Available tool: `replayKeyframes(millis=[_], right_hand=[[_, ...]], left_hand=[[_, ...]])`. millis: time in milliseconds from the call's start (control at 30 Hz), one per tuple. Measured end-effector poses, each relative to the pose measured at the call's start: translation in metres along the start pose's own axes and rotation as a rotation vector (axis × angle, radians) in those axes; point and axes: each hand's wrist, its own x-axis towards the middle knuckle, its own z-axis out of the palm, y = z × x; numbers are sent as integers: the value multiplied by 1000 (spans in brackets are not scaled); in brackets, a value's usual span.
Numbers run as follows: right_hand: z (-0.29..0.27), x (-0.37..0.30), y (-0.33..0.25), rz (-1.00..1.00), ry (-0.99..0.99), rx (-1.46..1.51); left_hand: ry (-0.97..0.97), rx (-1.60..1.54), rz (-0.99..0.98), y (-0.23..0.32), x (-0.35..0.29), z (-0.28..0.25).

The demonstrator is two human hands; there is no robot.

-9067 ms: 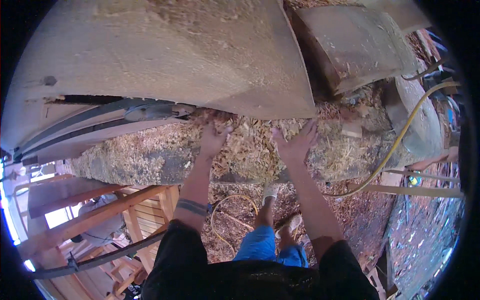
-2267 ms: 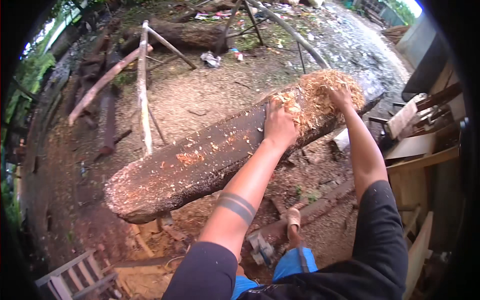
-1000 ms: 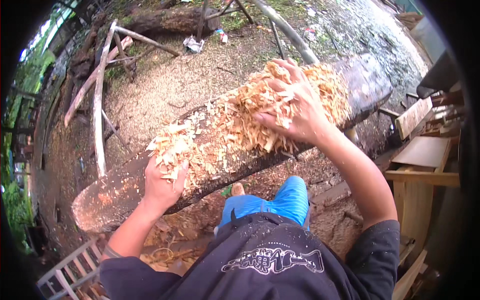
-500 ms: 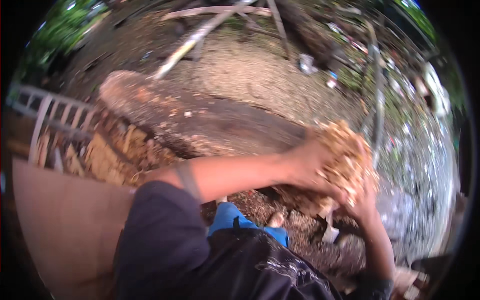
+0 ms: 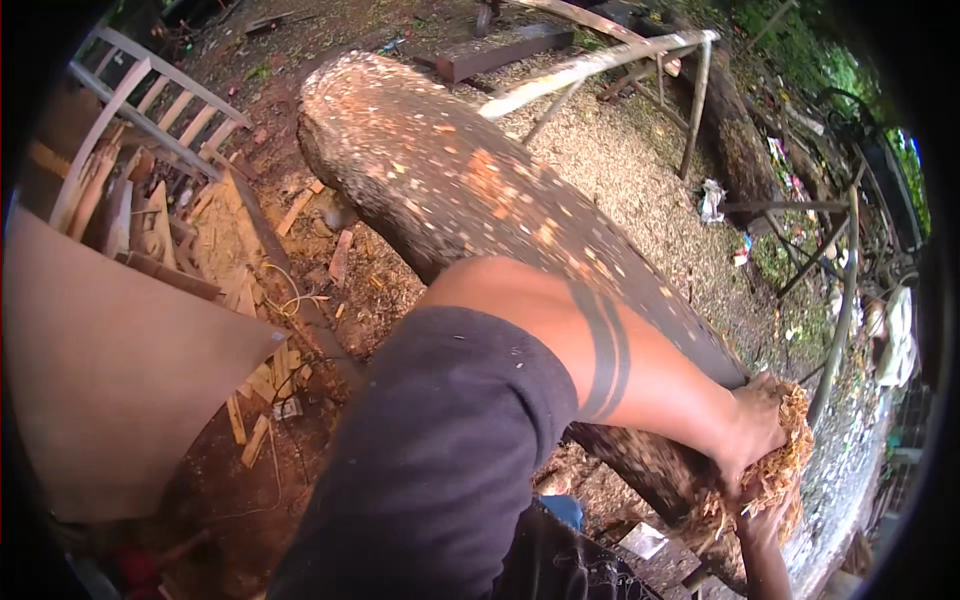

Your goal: The person clears wood shavings by hand from a log and then uses a power planer to smooth the surface of the wood.

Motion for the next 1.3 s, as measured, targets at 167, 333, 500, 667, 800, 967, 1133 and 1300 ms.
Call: replayKeyframes(millis=[167, 333, 500, 667, 800, 967, 1133, 1300], right_hand=[[20, 131, -101, -181, 41, 15], [82, 282, -204, -428, 90, 85], [124, 408, -287, -683, 242, -156], [162, 514, -375, -743, 416, -146], [152, 544, -403, -651, 224, 27], [153, 491, -355, -952, 432, 59], [129, 384, -265, -1023, 392, -181], [79, 226, -160, -845, 280, -9]], left_hand=[[254, 136, -24, -46, -134, -96], [573, 154, -99, -109, -296, -179], [372, -112, -744, -141, -412, -272], [658, 59, -738, -206, -513, -315], [753, -137, -789, -202, -527, -330], [817, 5, -614, -154, -476, -280], [759, 8, -597, -81, -376, -205], [543, -62, -678, -16, -273, -134]])
